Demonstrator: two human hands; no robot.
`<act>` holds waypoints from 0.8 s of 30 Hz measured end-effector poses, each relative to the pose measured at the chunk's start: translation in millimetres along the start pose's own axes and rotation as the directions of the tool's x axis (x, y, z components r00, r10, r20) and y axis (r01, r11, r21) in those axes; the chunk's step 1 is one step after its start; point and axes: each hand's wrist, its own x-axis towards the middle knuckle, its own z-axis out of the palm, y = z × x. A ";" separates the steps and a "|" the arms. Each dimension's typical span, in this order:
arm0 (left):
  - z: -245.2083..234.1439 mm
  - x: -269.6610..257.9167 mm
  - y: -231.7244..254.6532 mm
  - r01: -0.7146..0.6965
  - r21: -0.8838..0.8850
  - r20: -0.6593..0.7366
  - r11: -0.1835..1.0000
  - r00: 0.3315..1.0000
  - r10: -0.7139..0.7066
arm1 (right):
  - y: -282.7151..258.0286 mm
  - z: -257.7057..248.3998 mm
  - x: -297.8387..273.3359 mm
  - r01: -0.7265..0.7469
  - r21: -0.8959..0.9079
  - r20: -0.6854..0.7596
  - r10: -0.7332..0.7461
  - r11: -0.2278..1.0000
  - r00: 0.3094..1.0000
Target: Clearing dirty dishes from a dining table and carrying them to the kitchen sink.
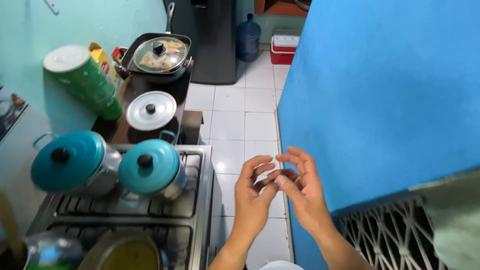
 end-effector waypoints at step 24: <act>54.2 427.5 -43.0 -0.115 0.159 0.030 0.981 0.993 0.111 | 41.2 -108.2 429.8 0.024 0.096 -0.011 -0.023 0.995 1.000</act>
